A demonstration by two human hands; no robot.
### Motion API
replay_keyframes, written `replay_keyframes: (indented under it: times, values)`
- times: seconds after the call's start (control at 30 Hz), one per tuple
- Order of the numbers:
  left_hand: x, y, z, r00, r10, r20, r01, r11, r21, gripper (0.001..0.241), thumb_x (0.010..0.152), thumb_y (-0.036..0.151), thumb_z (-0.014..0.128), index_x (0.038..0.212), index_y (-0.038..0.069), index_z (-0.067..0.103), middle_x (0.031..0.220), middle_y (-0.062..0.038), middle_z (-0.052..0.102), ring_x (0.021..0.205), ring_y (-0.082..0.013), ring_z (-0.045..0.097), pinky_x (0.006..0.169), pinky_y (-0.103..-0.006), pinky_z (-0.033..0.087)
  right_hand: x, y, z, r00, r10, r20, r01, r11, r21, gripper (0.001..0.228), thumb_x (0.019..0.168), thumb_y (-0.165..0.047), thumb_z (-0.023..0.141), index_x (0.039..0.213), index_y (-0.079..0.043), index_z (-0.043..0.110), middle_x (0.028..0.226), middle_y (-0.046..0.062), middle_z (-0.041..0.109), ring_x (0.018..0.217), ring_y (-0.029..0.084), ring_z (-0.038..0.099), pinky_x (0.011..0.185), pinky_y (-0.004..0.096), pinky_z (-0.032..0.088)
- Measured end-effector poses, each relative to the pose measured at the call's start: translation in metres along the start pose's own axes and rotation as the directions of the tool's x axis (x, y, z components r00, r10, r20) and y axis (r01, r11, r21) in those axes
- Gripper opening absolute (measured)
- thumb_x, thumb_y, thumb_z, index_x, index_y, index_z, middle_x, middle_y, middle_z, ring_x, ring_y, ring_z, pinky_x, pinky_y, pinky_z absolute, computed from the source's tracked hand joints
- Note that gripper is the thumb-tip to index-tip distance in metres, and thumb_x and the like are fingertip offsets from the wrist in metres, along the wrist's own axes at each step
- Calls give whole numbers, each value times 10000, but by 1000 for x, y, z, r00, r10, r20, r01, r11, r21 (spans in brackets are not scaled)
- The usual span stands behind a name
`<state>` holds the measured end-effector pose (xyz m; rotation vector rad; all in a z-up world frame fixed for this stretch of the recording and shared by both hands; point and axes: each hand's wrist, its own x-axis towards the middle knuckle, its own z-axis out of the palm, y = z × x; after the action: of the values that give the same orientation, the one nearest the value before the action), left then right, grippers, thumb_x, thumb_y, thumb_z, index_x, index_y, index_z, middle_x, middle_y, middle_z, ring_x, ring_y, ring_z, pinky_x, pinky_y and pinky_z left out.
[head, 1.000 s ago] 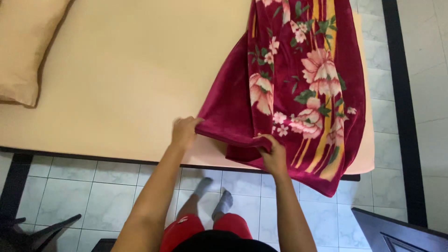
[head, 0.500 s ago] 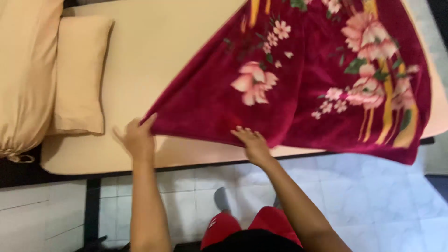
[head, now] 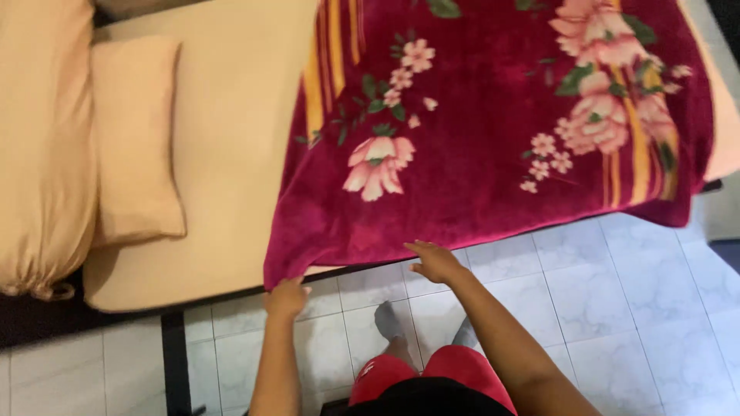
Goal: The person unfolds a floral-patterned maroon blanket on a bed and then folds it neatly by hand. They smooth out the fabric and adjust the edges to create a compact rectangular shape.
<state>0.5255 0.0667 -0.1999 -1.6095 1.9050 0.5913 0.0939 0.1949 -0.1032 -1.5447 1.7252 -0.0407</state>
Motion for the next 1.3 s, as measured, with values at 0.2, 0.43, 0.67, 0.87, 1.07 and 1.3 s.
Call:
replay_keyframes:
  times: [0.2, 0.43, 0.67, 0.87, 1.07, 1.3]
  values:
    - [-15, 186, -66, 884, 467, -31, -466, 884, 32, 547, 988, 511, 482, 1491, 307, 547, 1414, -100, 629, 1332, -326, 597, 1112, -586, 411, -87, 55, -44, 951, 285, -116, -255, 940, 225, 586, 994, -434, 603, 1541, -267, 475, 1571, 115, 495, 1421, 347, 500, 1137, 541, 422]
    - [-110, 391, -131, 638, 769, 45, -768, 631, 108, 524, 1018, 445, 522, 1500, 239, 540, 1397, -116, 621, 1338, -335, 571, 1137, -586, 399, -212, 154, -52, 819, 492, -296, -272, 787, 554, 566, 988, -453, 610, 1514, -269, 511, 1528, 112, 544, 1381, 373, 529, 1160, 510, 426]
    - [-172, 583, -92, 537, 838, 93, -833, 545, -101, 515, 1036, 342, 518, 1491, 102, 528, 1487, -245, 534, 1447, -387, 444, 1221, -535, 310, -326, 304, -67, 796, 531, -290, -289, 755, 589, 575, 980, -437, 610, 1500, -206, 522, 1447, 193, 607, 1302, 453, 576, 1138, 573, 432]
    - [-220, 706, -79, 436, 898, 55, -889, 439, -127, 506, 1031, 396, 547, 1479, 161, 567, 1416, -182, 610, 1370, -347, 539, 1169, -491, 392, -410, 378, -139, 743, 590, -315, -303, 717, 628, 527, 974, -398, 630, 1465, -221, 566, 1454, 138, 617, 1290, 384, 612, 1127, 519, 461]
    - [-218, 770, -110, 450, 893, -25, -869, 431, -244, 484, 1028, 385, 560, 1462, 171, 581, 1384, -171, 633, 1350, -337, 554, 1148, -462, 427, -421, 412, -236, 757, 560, -337, -195, 686, 701, 537, 965, -362, 669, 1470, -206, 570, 1460, 121, 614, 1318, 357, 595, 1136, 494, 450]
    - [-189, 864, -213, 597, 788, -149, -754, 489, -438, 487, 1002, 193, 579, 1456, 19, 550, 1430, -268, 574, 1381, -412, 496, 1188, -500, 362, -367, 529, -314, 849, 416, -325, -132, 763, 633, 511, 980, -297, 591, 1463, -131, 569, 1416, 261, 612, 1279, 496, 574, 1128, 581, 437]
